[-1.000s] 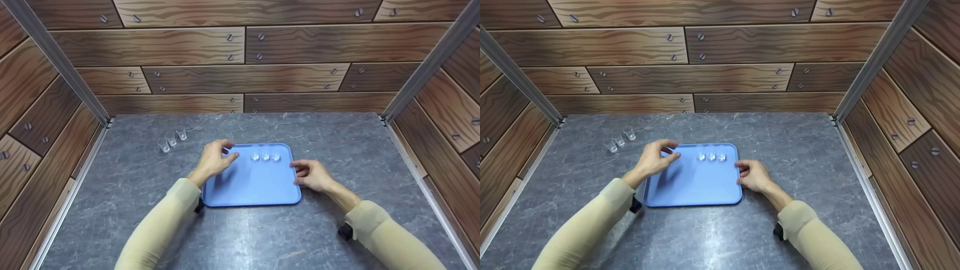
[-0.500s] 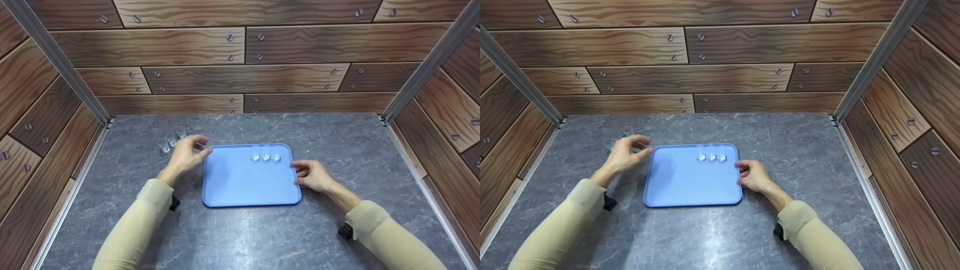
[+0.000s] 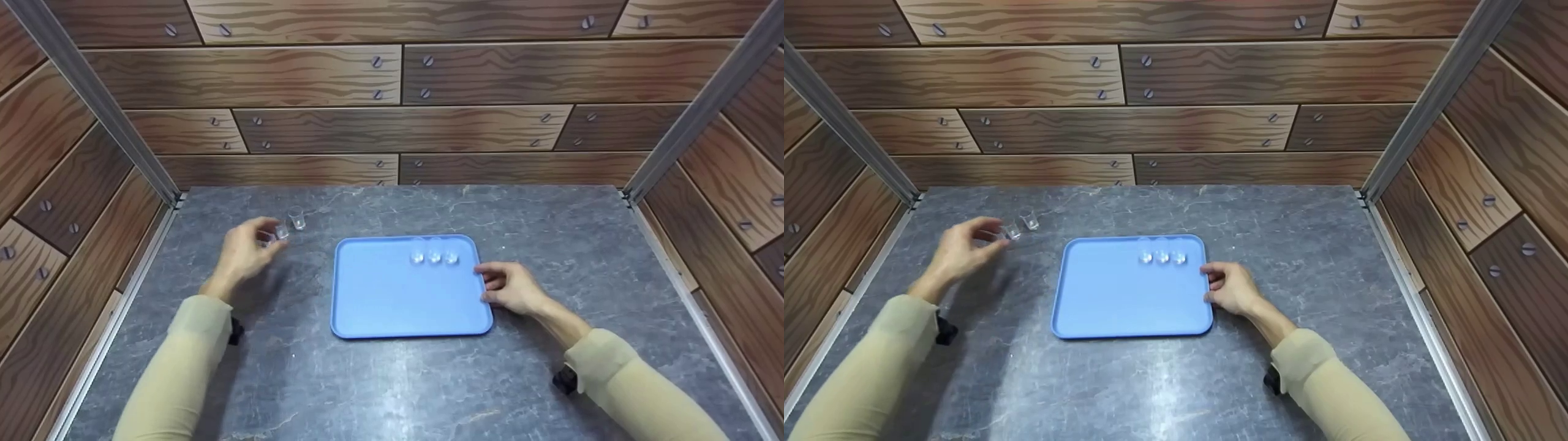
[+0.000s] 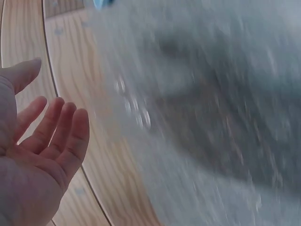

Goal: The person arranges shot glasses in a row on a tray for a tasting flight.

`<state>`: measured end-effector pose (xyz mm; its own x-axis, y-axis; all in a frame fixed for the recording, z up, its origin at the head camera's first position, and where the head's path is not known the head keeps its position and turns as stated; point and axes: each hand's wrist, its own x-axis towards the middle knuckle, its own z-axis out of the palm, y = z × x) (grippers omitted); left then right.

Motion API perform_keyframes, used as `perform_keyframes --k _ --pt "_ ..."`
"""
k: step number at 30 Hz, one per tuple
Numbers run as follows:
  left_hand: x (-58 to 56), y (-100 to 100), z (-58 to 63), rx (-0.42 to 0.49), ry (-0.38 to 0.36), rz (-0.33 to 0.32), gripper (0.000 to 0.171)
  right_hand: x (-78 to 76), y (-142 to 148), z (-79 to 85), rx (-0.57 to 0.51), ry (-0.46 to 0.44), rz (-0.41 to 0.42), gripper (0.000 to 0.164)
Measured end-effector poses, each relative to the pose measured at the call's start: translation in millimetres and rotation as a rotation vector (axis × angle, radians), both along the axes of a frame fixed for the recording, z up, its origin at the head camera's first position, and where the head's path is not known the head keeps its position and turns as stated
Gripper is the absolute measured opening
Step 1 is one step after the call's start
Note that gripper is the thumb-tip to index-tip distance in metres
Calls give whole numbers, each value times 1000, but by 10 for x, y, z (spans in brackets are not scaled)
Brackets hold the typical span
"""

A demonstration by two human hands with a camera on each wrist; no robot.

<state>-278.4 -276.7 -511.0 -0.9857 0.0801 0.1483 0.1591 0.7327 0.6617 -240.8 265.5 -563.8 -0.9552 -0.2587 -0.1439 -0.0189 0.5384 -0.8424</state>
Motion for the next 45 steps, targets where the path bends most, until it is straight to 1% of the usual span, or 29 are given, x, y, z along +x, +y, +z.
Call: perform_keyframes --k 4,8,11,16,19,22,28,34,38,45 --pt "-14 -178 7 -79 -1 39 50 12 11 16 -19 2 10 58" --pt "-42 -262 -41 -113 -26 68 51 10 8 8 -40 -7 13 59" --pt "-98 -289 -78 -115 -47 81 52 9 7 5 -37 -1 15 59" --pt "-194 -306 -118 -79 -112 129 54 13 2 -6 -49 -8 12 59" --pt "-232 -314 -142 -54 -150 156 55 15 -2 -14 -60 -13 10 59" --pt "-247 -307 -161 -37 -169 169 55 13 2 -19 -50 0 12 59" --pt "-275 -258 -214 -16 -160 176 51 12 8 -13 -34 21 13 59" --pt "-282 -247 -273 -18 -122 183 45 5 0 -17 -25 -4 8 58" --pt "-261 -246 -285 -13 -109 183 44 0 8 -11 -6 -12 -1 57" --pt "-196 -223 -294 -10 -124 172 44 9 6 -6 3 3 0 57"
